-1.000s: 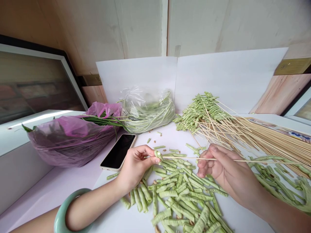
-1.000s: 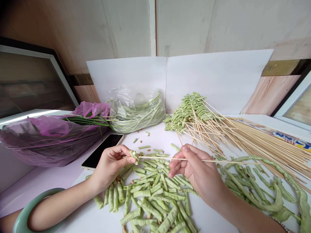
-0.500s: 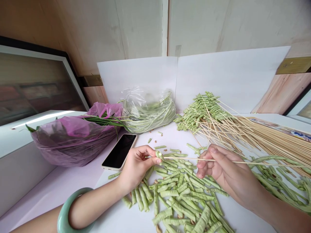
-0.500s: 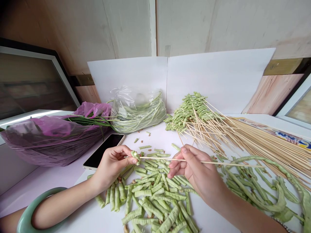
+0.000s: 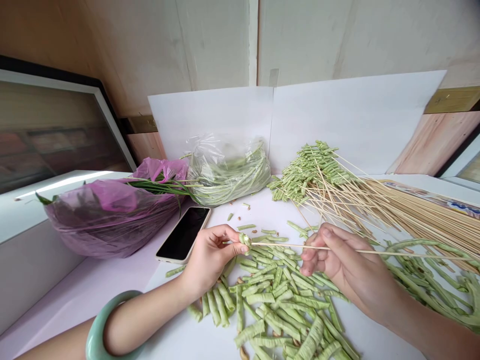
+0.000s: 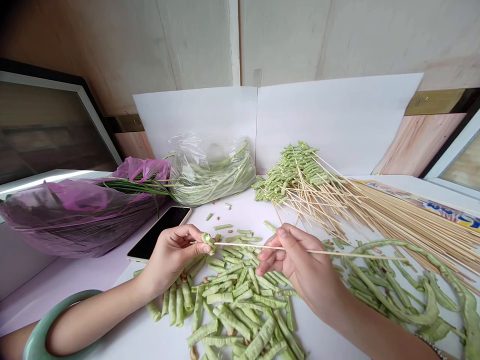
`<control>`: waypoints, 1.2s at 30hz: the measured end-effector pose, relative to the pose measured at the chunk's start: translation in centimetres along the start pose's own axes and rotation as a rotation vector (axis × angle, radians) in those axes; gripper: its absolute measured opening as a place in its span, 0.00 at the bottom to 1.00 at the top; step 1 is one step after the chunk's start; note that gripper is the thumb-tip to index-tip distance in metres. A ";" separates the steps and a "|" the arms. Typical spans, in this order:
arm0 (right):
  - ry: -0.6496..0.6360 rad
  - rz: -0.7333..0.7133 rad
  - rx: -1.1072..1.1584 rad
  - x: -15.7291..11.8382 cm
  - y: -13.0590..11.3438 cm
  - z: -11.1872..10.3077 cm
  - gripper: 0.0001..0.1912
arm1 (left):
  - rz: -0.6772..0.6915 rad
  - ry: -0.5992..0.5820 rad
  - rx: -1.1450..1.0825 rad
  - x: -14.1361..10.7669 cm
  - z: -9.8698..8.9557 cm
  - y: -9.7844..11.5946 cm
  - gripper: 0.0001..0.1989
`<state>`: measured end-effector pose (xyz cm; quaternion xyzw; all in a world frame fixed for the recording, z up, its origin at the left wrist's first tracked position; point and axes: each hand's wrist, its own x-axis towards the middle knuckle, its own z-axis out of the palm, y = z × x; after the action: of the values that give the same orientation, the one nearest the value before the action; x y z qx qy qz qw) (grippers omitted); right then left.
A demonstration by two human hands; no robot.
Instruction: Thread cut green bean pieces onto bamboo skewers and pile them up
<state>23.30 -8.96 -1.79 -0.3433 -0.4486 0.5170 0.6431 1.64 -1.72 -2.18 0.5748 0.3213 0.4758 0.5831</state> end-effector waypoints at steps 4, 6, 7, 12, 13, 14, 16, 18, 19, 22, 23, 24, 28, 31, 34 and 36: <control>0.029 0.032 0.016 0.0 0.0 0.0 0.16 | 0.008 0.006 0.025 0.0 -0.2 -0.1 0.10; 0.060 0.062 0.035 0.2 0.0 -0.1 0.16 | 0.023 0.000 0.039 -0.1 -0.2 -0.1 0.10; 0.077 0.081 0.047 0.3 0.0 -0.3 0.16 | 0.032 -0.009 0.043 -0.1 -0.2 -0.1 0.09; 0.134 0.180 0.107 1.0 0.0 -1.0 0.14 | 0.044 -0.065 0.044 -0.3 0.0 0.1 0.08; 0.141 0.192 0.115 1.1 0.1 -1.1 0.14 | 0.041 -0.061 0.038 -0.3 0.0 0.2 0.09; 0.150 0.200 0.123 1.1 0.2 -1.2 0.14 | 0.040 -0.053 0.032 -0.3 0.1 0.2 0.10; 0.167 0.212 0.136 1.2 0.3 -1.3 0.14 | 0.042 -0.028 0.032 -0.2 0.1 0.3 0.12; 0.175 0.219 0.145 1.2 0.5 -1.4 0.14 | 0.049 -0.005 0.044 -0.2 0.1 0.2 0.11; 0.175 0.220 0.147 1.1 0.5 -1.4 0.14 | 0.055 0.002 0.049 -0.2 0.1 0.2 0.11; 0.166 0.222 0.142 1.0 0.5 -1.3 0.13 | 0.072 -0.009 0.049 -0.1 0.0 0.0 0.08; 0.160 0.218 0.136 1.0 0.5 -1.2 0.13 | 0.075 -0.015 0.050 -0.1 -0.1 -0.1 0.07; 0.152 0.211 0.130 0.9 0.5 -1.1 0.14 | 0.075 -0.019 0.051 -0.1 -0.2 -0.1 0.07; 0.113 0.164 0.087 0.4 0.4 -0.6 0.15 | 0.069 -0.008 0.074 -0.1 -0.3 -0.2 0.09; 0.094 0.129 0.055 0.0 0.4 -0.4 0.15 | 0.062 0.005 0.094 -0.1 -0.3 -0.1 0.11; 0.065 0.072 0.029 -0.2 0.4 -0.3 0.14 | 0.046 0.002 0.096 0.0 -0.2 0.0 0.11; 0.044 0.047 0.019 -0.3 0.3 -0.3 0.14 | 0.036 -0.012 0.089 0.0 -0.2 -0.1 0.11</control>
<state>23.46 -9.14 -2.26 -0.3590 -0.4215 0.5283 0.6437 1.47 -1.64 -2.27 0.6087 0.3284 0.4678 0.5502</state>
